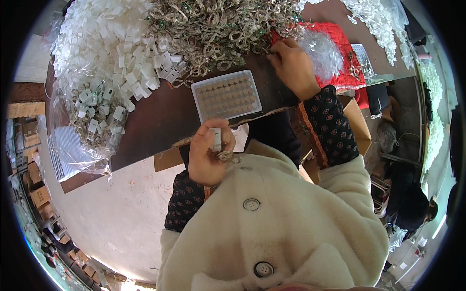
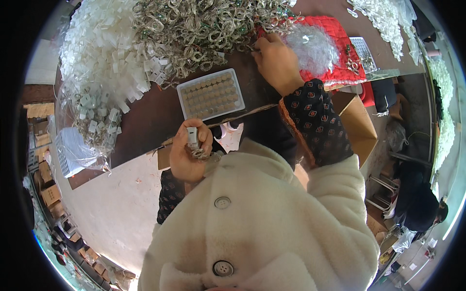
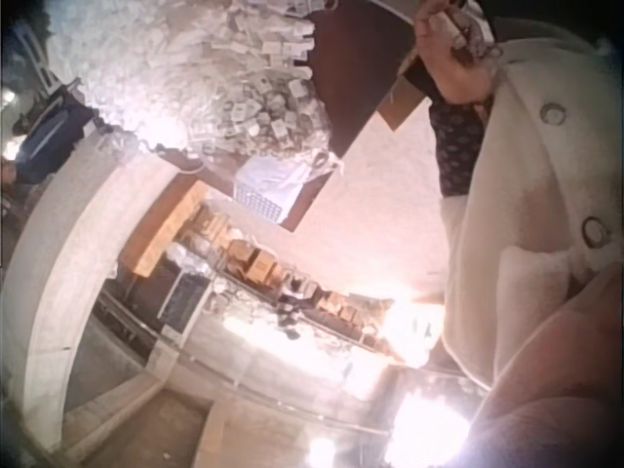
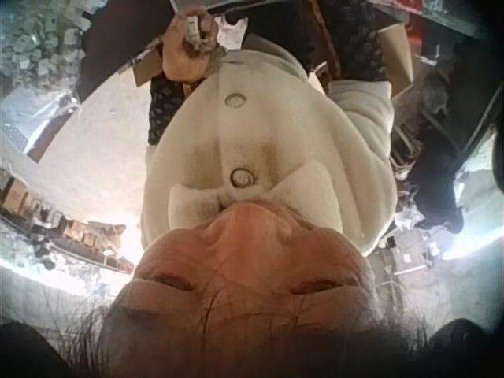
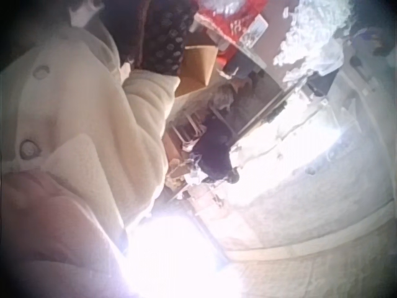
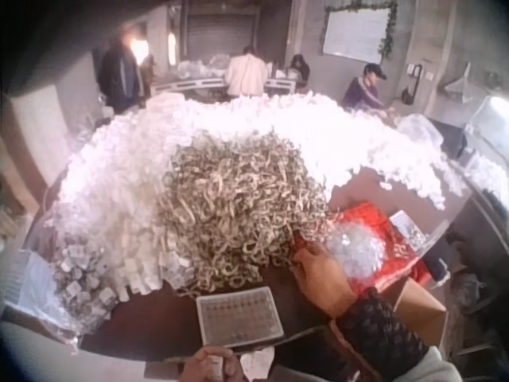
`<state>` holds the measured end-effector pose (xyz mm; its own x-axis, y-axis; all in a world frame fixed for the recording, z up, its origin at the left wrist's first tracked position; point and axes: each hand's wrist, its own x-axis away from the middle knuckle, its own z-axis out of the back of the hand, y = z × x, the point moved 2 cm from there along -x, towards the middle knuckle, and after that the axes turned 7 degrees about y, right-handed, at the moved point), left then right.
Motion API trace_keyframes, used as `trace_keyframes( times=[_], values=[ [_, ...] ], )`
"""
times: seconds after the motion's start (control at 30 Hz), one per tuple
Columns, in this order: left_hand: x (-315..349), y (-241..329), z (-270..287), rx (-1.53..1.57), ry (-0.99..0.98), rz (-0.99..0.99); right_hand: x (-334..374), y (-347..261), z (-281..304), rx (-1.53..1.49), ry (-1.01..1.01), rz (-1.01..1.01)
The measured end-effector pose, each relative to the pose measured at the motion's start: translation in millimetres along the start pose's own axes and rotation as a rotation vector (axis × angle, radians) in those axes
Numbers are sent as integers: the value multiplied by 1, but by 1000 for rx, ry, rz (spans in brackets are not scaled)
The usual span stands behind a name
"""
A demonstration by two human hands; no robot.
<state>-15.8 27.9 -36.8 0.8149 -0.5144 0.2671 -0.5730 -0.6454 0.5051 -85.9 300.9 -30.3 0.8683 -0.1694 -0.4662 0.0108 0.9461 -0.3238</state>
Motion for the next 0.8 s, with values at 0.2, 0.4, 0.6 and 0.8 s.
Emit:
trace_keyframes(
  times=[0.2,0.4,0.6,0.8],
  values=[
    [0,0,2,-108,54,-13,4,3,18,-205,-75,4],
    [-1,1,-6,-195,72,9,26,-18,64,-587,-192,-146],
    [-12,3,-16,-246,98,-27,47,-56,81,-1104,-425,33],
    [-1,12,-21,-227,24,-48,55,-77,75,-1321,-585,26]
  ],
)
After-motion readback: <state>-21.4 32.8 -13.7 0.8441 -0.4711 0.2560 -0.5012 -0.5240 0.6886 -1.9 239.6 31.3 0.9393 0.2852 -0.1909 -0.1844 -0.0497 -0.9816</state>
